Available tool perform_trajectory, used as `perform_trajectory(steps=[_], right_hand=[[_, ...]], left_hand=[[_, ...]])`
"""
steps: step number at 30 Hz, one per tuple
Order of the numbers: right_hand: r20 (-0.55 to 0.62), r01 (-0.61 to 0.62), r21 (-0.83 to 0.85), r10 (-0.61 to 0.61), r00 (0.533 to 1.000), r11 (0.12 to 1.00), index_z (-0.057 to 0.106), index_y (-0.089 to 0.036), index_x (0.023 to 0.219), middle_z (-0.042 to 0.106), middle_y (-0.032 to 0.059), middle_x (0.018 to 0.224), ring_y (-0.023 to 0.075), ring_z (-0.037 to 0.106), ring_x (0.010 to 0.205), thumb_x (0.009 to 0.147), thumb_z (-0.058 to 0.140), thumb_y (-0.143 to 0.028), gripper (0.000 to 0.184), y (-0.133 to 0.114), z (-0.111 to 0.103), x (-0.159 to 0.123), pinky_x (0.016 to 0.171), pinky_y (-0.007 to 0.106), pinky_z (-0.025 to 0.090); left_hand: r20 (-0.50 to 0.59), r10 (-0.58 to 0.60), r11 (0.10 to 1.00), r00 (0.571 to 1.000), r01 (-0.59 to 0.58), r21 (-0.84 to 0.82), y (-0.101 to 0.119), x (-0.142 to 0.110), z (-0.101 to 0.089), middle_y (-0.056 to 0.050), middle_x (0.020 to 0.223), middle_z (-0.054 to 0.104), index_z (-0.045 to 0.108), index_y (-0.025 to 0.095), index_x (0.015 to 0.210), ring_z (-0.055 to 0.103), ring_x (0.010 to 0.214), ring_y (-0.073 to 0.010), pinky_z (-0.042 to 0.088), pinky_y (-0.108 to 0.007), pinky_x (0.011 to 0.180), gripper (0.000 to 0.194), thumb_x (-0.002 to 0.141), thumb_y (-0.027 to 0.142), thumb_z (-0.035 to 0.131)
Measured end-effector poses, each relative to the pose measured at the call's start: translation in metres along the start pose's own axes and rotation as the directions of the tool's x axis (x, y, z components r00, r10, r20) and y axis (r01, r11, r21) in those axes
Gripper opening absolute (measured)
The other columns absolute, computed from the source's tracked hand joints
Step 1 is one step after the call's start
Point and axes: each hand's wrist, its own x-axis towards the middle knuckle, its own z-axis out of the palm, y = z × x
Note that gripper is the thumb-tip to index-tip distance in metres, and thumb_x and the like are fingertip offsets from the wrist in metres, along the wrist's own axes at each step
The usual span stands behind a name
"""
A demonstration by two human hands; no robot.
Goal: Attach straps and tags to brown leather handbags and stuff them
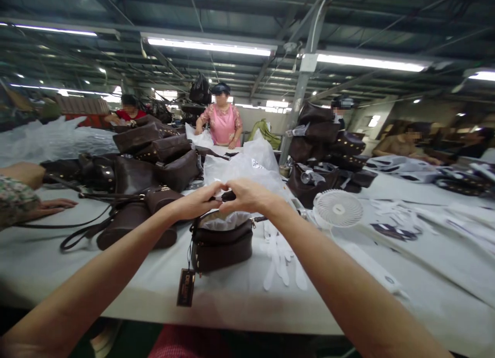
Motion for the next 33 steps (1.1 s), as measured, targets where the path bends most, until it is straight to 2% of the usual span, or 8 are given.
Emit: perform_trajectory(steps=[5, 9, 13, 16, 19, 24, 28, 33], right_hand=[[0.105, 0.054, 0.04, -0.058, 0.993, 0.998, 0.068, -0.018, 0.093, 0.071, 0.0068, 0.092, 0.02, 0.061, 0.082, 0.084, 0.063, -0.036, 0.02, 0.002, 0.004, -0.001, 0.067, 0.026, 0.038], [0.126, 0.159, 0.044, -0.164, 0.978, 0.986, 0.063, -0.018, 0.083, 0.066, 0.0026, 0.077, 0.015, 0.056, 0.07, 0.088, 0.058, -0.031, 0.014, 0.014, 0.007, -0.015, 0.061, 0.025, 0.033], [0.066, 0.106, 0.003, -0.106, 0.992, 0.994, 0.057, -0.018, 0.083, 0.063, 0.0018, 0.076, 0.0147, 0.057, 0.072, 0.087, 0.059, -0.026, 0.009, 0.02, 0.017, -0.021, 0.061, 0.025, 0.031], [0.079, 0.022, 0.106, -0.03, 0.996, 0.994, 0.052, -0.019, 0.081, 0.06, -0.001, 0.068, 0.0129, 0.057, 0.063, 0.088, 0.056, -0.025, 0.009, 0.018, 0.021, -0.018, 0.059, 0.024, 0.033], [0.154, -0.038, 0.281, -0.006, 0.988, 0.959, 0.048, -0.021, 0.082, 0.057, -0.004, 0.061, 0.0113, 0.055, 0.054, 0.091, 0.05, -0.026, 0.011, 0.02, 0.023, -0.015, 0.056, 0.023, 0.037], [0.245, 0.076, 0.349, -0.17, 0.955, 0.934, 0.055, -0.02, 0.088, 0.063, 0.0016, 0.082, 0.0153, 0.057, 0.077, 0.09, 0.05, -0.024, 0.007, 0.029, 0.03, -0.011, 0.07, 0.025, 0.042], [0.361, 0.079, 0.491, -0.285, 0.888, 0.868, 0.06, -0.02, 0.106, 0.065, 0.0038, 0.1, 0.0163, 0.058, 0.089, 0.093, 0.047, -0.025, 0.019, 0.032, 0.044, -0.005, 0.078, 0.026, 0.044], [0.444, 0.071, 0.387, -0.253, 0.86, 0.919, 0.061, -0.02, 0.108, 0.066, 0.0046, 0.101, 0.0185, 0.058, 0.09, 0.089, 0.05, -0.02, 0.022, 0.046, 0.06, 0.013, 0.079, 0.028, 0.045]], left_hand=[[-0.263, -0.049, 0.997, 0.964, 0.032, -0.07, 0.003, -0.021, 0.0, -0.006, 0.104, 0.064, 0.046, 0.019, 0.121, 0.063, 0.093, -0.0179, 0.05, -0.032, 0.085, 0.04, 0.084, 0.024, 0.058], [-0.667, -0.04, 0.996, 0.744, 0.081, 0.03, 0.015, -0.062, 0.01, -0.001, 0.079, 0.063, 0.056, 0.018, 0.095, 0.062, 0.072, -0.0129, 0.05, -0.025, 0.071, 0.011, 0.092, 0.019, 0.046], [-0.359, 0.218, 0.938, 0.908, -0.092, 0.335, 0.035, -0.089, 0.058, -0.008, 0.088, 0.069, 0.061, 0.015, 0.104, 0.065, 0.079, -0.017, 0.054, -0.027, 0.071, 0.023, 0.093, 0.013, 0.041], [-0.21, 0.306, 0.848, 0.929, -0.165, 0.504, 0.038, -0.089, 0.096, -0.013, 0.102, 0.07, 0.058, 0.01, 0.116, 0.066, 0.092, -0.0236, 0.055, -0.039, 0.083, 0.031, 0.092, 0.013, 0.04], [-0.234, 0.248, 0.803, 0.94, -0.064, 0.592, 0.028, -0.083, 0.114, -0.018, 0.117, 0.066, 0.054, 0.008, 0.125, 0.063, 0.105, -0.0287, 0.055, -0.042, 0.088, 0.037, 0.09, 0.014, 0.043], [-0.321, 0.021, 0.789, 0.947, 0.181, 0.587, 0.002, -0.079, 0.129, -0.019, 0.122, 0.064, 0.043, 0.012, 0.138, 0.062, 0.111, -0.0314, 0.053, -0.048, 0.09, 0.049, 0.089, 0.013, 0.043], [-0.363, -0.018, 0.81, 0.932, 0.227, 0.541, -0.007, -0.078, 0.145, -0.015, 0.122, 0.064, 0.045, 0.02, 0.135, 0.058, 0.115, -0.0323, 0.05, -0.053, 0.094, 0.046, 0.09, 0.022, 0.047], [-0.349, -0.091, 0.784, 0.933, 0.283, 0.552, 0.0, -0.068, 0.145, -0.016, 0.121, 0.063, 0.054, 0.018, 0.119, 0.058, 0.113, -0.0344, 0.051, -0.053, 0.091, 0.038, 0.082, 0.014, 0.054]])
